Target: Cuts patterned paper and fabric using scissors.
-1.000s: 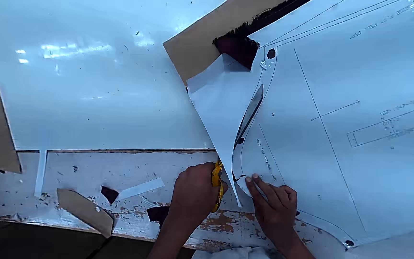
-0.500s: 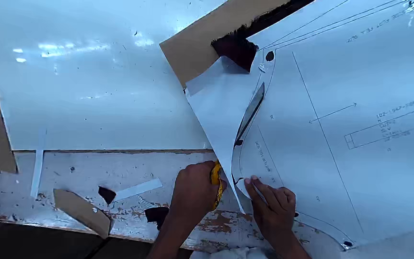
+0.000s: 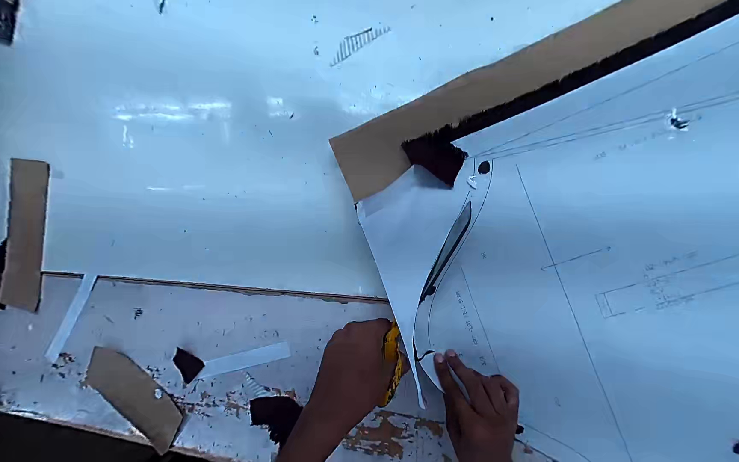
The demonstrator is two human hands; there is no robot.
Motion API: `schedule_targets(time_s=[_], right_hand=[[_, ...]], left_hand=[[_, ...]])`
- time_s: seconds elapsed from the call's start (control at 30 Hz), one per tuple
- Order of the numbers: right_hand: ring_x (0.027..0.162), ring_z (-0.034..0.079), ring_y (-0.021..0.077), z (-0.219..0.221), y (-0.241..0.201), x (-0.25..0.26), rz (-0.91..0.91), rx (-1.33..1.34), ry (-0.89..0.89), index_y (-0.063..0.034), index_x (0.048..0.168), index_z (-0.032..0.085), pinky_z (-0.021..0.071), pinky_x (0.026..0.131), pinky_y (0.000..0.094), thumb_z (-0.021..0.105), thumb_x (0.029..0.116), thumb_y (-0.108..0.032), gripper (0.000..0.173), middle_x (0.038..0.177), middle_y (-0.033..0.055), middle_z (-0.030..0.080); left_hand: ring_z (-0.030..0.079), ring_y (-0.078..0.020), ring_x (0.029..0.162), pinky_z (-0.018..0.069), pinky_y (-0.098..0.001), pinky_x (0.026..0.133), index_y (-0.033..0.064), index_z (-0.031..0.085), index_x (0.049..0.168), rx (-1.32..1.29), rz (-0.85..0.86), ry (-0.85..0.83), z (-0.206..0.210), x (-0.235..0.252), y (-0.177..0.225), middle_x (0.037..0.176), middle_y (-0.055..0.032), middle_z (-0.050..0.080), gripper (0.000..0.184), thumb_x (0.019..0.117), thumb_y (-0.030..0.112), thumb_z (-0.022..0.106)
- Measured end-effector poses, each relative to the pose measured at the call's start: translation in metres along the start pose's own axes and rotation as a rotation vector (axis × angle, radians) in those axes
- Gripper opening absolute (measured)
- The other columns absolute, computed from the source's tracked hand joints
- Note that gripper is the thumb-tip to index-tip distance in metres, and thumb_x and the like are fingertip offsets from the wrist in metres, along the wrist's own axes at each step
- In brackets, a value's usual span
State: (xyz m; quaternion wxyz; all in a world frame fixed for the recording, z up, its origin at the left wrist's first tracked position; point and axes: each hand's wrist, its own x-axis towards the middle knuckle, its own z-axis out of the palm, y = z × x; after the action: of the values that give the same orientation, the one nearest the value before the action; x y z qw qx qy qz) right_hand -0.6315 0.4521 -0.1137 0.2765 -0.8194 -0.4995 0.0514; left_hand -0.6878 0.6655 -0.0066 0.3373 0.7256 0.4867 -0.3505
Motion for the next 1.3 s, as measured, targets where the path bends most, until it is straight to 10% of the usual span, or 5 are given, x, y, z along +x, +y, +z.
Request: schedule_targets(time_s=[1.3], right_hand=[[0.09, 0.064, 0.0141, -0.001, 0.001, 0.002, 0.002, 0.024, 0.018, -0.0241, 0.119, 0.077, 0.0369, 0.088, 0.0391, 0.052, 0.0989, -0.018, 0.033, 0.126, -0.0023, 0.073]], left_hand=[[0.069, -0.0318, 0.092, 0.0544, -0.0521, 0.082, 0.0046, 0.071, 0.097, 0.086, 0.005, 0.036, -0.021, 0.009, 0.019, 0.09, -0.013, 0.07, 0.022, 0.0961, 0.026, 0.073]])
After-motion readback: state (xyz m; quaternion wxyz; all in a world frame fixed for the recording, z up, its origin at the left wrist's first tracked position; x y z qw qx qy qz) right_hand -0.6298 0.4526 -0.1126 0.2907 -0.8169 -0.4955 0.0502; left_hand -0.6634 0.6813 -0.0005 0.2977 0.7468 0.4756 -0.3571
